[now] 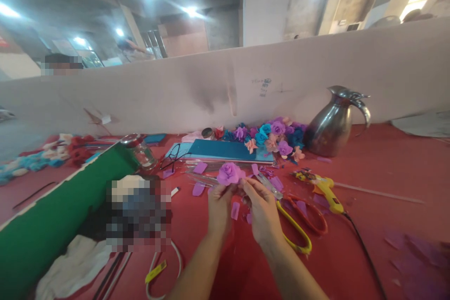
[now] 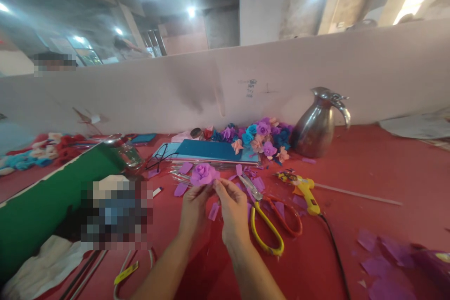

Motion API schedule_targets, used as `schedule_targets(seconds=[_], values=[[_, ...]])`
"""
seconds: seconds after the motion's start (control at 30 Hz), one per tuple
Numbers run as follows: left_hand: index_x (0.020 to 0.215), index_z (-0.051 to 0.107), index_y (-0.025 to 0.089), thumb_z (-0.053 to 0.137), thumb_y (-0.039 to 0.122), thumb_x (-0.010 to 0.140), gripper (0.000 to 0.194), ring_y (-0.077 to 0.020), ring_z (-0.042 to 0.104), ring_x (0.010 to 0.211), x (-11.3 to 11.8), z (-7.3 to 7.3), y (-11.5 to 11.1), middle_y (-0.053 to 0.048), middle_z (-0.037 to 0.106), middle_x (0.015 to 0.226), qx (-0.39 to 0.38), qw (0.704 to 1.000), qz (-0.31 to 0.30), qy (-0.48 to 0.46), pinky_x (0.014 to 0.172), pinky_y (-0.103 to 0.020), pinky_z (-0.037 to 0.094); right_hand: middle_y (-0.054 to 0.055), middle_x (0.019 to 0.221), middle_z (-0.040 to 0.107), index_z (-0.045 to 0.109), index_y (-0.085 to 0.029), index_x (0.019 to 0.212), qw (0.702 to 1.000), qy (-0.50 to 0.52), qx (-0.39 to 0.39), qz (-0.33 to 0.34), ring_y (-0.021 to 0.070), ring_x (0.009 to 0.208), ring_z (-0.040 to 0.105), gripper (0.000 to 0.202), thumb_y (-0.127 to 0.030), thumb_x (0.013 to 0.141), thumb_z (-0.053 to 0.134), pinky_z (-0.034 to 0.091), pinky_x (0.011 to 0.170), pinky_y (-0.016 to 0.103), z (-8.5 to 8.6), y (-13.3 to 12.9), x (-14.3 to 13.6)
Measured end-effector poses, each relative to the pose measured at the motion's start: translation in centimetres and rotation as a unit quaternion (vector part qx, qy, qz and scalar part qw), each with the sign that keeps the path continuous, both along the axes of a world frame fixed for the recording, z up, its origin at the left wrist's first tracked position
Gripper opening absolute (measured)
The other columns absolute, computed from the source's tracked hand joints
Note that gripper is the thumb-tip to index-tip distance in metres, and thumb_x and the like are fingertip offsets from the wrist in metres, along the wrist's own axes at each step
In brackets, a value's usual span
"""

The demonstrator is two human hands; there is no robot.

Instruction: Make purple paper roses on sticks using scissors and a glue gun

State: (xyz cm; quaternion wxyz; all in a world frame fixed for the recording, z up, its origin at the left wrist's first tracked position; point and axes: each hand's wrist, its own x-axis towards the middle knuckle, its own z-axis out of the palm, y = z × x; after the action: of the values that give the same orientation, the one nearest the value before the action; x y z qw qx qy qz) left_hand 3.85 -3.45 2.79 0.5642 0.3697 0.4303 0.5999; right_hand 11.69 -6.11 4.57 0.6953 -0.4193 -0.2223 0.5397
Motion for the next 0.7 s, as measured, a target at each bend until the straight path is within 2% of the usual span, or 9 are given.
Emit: schedule_targets(seconds=[0.2,0.37,0.57,0.7], values=[[0.071,0.075,0.015,0.075,0.029,0.063,0.016,-0.0151,0.06,0.063,0.09,0.24,-0.24,-0.002,0.069,0.065,0.006,1.0,-0.022,0.003,0.063,-0.026,0.046,0.0,0.066,0.065,0.074,-0.017,0.077,0.999,0.03,0.016,0.007,0.0114,0.059,0.052,0.03,-0.041,0.06,0.08,0.039,0.054,0.023,0.09,0.17,0.21],[0.068,0.075,0.014,0.075,0.023,0.06,0.011,-0.0131,0.055,0.061,0.27,0.23,-0.41,0.0,0.065,0.059,-0.002,1.0,-0.017,-0.011,0.062,-0.024,0.044,-0.001,0.06,0.062,0.07,-0.017,0.068,0.998,0.052,0.024,0.003,0.01,0.056,0.051,0.026,-0.038,0.058,0.082,0.038,0.054,0.021,0.42,0.12,0.18],[0.064,0.073,0.014,0.076,0.023,0.057,0.011,-0.0108,0.051,0.054,0.14,-0.21,-0.2,0.0,0.063,0.057,-0.024,0.999,-0.001,-0.033,0.052,-0.022,0.037,-0.002,0.061,0.063,0.068,-0.018,0.065,0.997,0.065,0.041,0.024,0.0097,0.058,0.051,0.02,-0.033,0.06,0.08,0.039,0.056,0.021,0.55,-0.11,-0.04],[0.061,0.071,0.015,0.074,0.023,0.06,0.008,-0.0104,0.051,0.056,0.05,-0.26,-0.21,0.001,0.062,0.057,-0.012,0.998,-0.009,-0.055,0.056,-0.023,0.039,-0.002,0.06,0.063,0.067,-0.018,0.064,0.996,0.083,0.038,0.025,0.0092,0.056,0.05,0.019,-0.031,0.059,0.079,0.039,0.056,0.021,0.64,-0.06,-0.11]])
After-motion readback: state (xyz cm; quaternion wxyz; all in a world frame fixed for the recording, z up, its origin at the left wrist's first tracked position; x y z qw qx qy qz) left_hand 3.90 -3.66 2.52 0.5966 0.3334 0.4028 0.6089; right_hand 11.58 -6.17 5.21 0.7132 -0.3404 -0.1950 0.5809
